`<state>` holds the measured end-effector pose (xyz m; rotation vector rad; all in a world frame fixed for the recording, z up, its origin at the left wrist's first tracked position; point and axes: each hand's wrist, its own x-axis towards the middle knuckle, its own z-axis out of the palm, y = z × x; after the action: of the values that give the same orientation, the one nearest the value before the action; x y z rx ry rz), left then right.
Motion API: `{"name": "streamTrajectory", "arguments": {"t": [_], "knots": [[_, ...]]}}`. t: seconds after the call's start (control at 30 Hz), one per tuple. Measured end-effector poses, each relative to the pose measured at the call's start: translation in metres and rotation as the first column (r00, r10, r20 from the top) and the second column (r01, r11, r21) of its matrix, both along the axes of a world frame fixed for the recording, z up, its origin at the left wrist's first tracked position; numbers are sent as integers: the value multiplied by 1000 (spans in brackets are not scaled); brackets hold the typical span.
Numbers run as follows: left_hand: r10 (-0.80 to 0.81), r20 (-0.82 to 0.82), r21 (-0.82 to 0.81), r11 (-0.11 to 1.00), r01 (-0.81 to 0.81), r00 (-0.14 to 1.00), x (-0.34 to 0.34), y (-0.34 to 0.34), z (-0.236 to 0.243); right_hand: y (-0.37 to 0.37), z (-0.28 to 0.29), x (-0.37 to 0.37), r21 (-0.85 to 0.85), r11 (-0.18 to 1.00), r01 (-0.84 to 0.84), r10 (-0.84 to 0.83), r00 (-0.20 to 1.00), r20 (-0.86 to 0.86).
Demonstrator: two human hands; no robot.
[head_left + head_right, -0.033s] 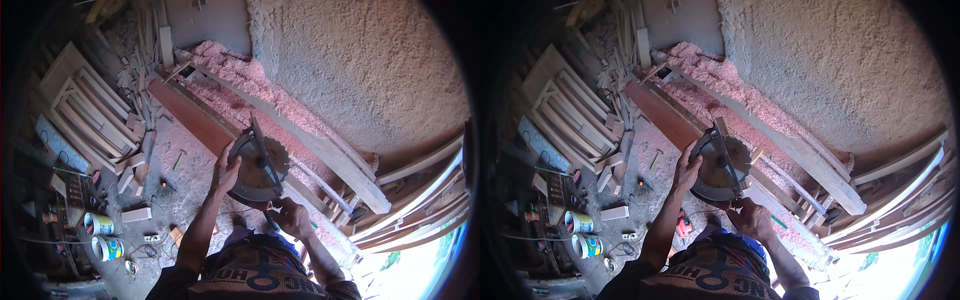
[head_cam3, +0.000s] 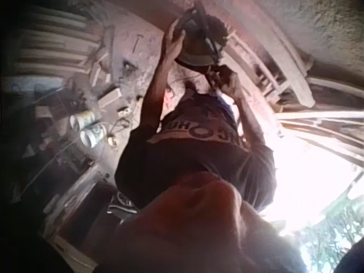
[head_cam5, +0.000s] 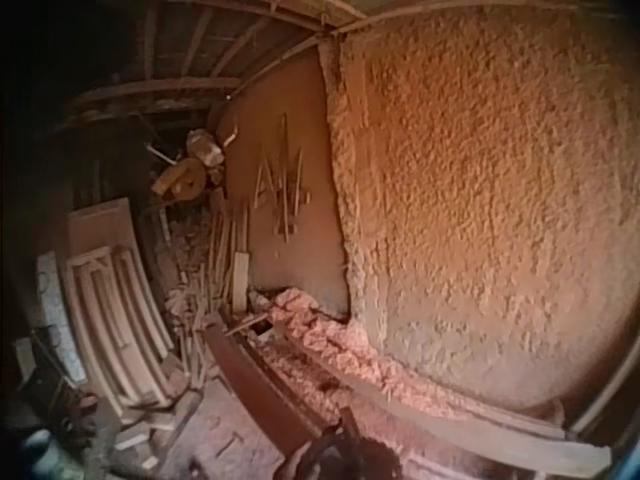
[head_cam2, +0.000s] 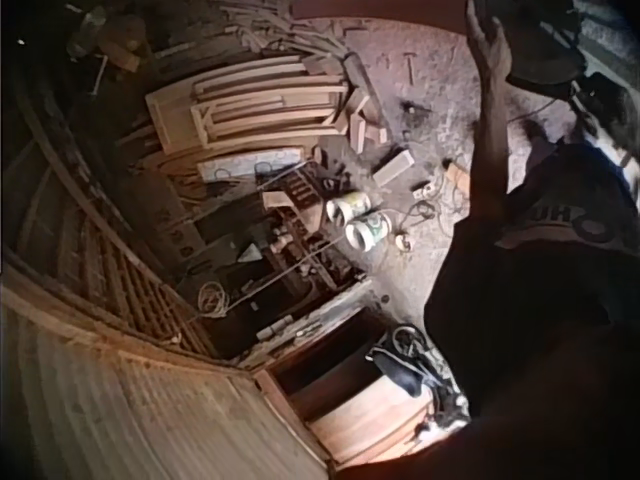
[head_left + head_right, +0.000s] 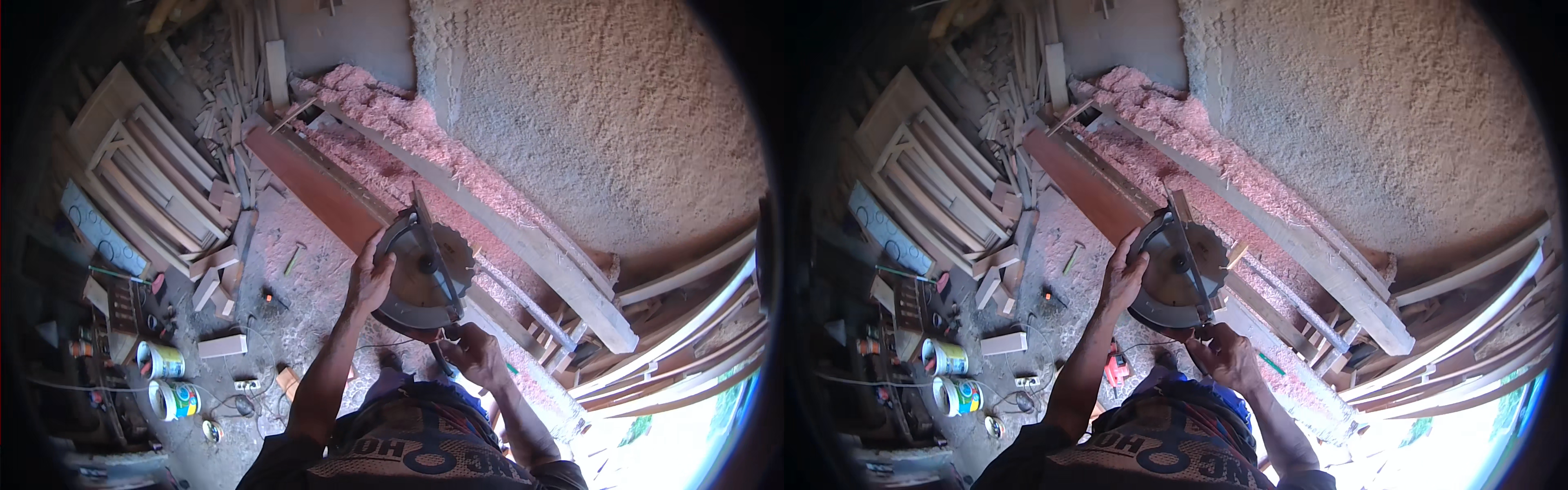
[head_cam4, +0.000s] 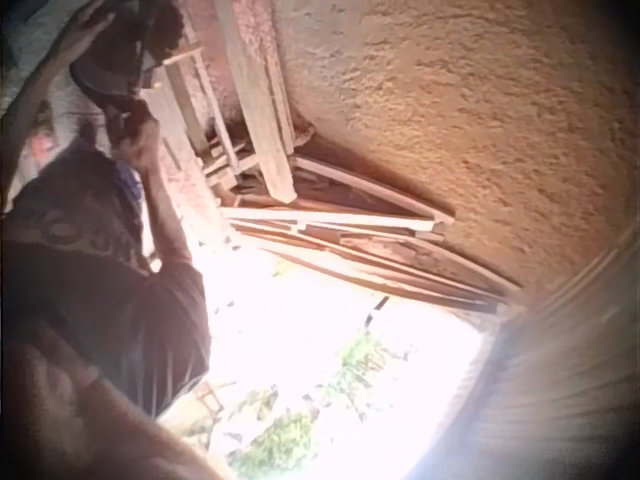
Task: The person uses a circular saw to cut a long plank of wood on a workbench. They measure and mark the wood with a tape measure and pencil, then make several cuts, producing smaller pieces and sawdust.
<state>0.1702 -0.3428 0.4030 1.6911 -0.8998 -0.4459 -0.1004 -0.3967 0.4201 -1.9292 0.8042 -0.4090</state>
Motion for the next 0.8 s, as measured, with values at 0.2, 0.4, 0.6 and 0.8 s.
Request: {"name": "streamTrajectory", "arguments": {"t": [0.2,0.4,0.6,0.8], "knots": [[80,199,205,971,-121,977,-8,-8,-1,-2,-24,0,75,995,70,-77,992,102],[132,148,245,955,-165,980,-15,-5,13,-36,19,0,-712,696,-94,244,963,111],[117,262,111,982,-150,958,-9,-6,0,-78,43,29,-849,360,-388,618,781,-95],[85,227,149,981,-121,970,-6,-4,2,-101,32,31,-892,221,-396,712,690,-130]]}}
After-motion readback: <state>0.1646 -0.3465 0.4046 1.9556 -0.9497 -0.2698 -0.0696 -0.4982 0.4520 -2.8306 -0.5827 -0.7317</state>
